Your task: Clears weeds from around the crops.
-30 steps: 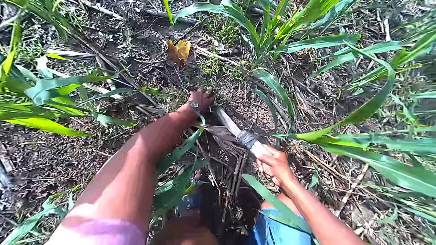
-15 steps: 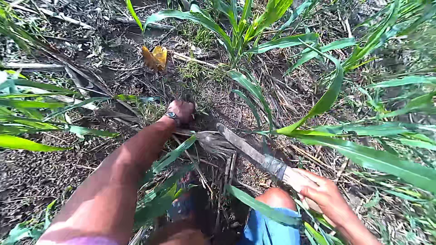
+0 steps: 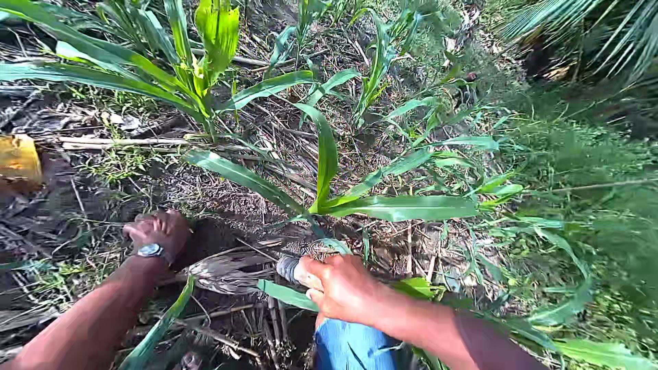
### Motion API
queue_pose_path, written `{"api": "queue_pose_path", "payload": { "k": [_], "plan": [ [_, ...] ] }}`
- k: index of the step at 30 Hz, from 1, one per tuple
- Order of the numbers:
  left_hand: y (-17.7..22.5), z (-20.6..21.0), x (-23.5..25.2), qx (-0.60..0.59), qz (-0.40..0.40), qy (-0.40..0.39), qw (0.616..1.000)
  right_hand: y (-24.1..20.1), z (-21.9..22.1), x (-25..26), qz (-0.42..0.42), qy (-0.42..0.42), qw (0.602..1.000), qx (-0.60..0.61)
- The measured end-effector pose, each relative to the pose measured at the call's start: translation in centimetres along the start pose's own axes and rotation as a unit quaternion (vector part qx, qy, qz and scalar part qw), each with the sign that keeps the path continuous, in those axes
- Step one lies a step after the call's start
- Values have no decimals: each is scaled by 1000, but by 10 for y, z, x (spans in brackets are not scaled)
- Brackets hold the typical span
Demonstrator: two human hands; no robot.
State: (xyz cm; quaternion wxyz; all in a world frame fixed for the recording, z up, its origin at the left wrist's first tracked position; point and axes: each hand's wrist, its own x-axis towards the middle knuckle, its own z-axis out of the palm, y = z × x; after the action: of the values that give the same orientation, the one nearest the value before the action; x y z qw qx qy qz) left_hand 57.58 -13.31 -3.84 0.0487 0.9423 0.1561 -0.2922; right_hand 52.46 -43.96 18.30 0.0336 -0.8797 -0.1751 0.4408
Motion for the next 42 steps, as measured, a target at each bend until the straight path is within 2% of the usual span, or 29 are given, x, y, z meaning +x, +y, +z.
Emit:
{"api": "queue_pose_path", "payload": {
  "k": [3, 6, 8, 11, 14, 16, 18, 20, 22, 24, 27, 28, 30, 32, 34, 36, 37, 39, 41, 42],
  "plan": [
    [9, -10, 4, -34, -20, -39, 998, 2, -3, 2, 9, -2, 1000, -3],
    [10, -2, 6, -26, 26, -23, 999, 14, 0, 1, 34, -1, 999, -7],
    [10, 3, -13, 0, 67, -40, 997, 32, 16, -2, 30, 49, 998, 20],
    [8, 26, -54, 22, 142, -147, 979, 71, 46, -1, -14, 167, 973, 158],
    [-13, 26, -84, -32, 135, -200, 970, 83, 35, -9, -33, 173, 919, 352],
    [-40, 13, -94, -100, 71, -168, 978, 82, 27, -2, -30, 132, 878, 458],
    [-76, 12, -89, -122, 13, -41, 992, 63, 22, 30, -14, 91, 844, 528],
    [-104, 2, -74, -110, -36, 55, 992, 25, 25, 83, -7, 39, 837, 546],
    [-114, -8, -59, -120, -75, 68, 988, -13, 37, 130, -10, 2, 847, 531],
    [-115, -10, -44, -150, -116, 44, 981, -31, 51, 146, -35, 14, 857, 514],
    [-110, 11, -36, -168, -134, 53, 975, -35, 70, 127, -102, 75, 887, 443],
    [-112, 17, -37, -159, -123, 65, 977, -35, 68, 120, -132, 109, 909, 379],
    [-118, 25, -42, -175, -98, 56, 978, -28, 52, 102, -205, 196, 943, 173],
    [-125, 29, -42, -181, -66, 30, 981, -18, 29, 83, -270, 266, 924, 40],
    [-134, 29, -48, -201, -28, 48, 978, -12, 2, 60, -266, 241, 933, 19],
    [-142, 17, -70, -287, -50, 138, 947, -7, -17, 42, -238, 213, 947, -10],
    [-149, 10, -83, -337, -86, 199, 916, -5, -23, 37, -222, 198, 954, -39],
    [-174, 5, -108, -431, -196, 289, 832, -9, -27, 35, -187, 164, 963, -99],
    [-209, 13, -115, -465, -325, 313, 762, -14, -24, 40, -167, 160, 965, -121],
    [-224, 22, -114, -459, -375, 306, 745, -15, -21, 41, -161, 164, 965, -122]
  ]
}}
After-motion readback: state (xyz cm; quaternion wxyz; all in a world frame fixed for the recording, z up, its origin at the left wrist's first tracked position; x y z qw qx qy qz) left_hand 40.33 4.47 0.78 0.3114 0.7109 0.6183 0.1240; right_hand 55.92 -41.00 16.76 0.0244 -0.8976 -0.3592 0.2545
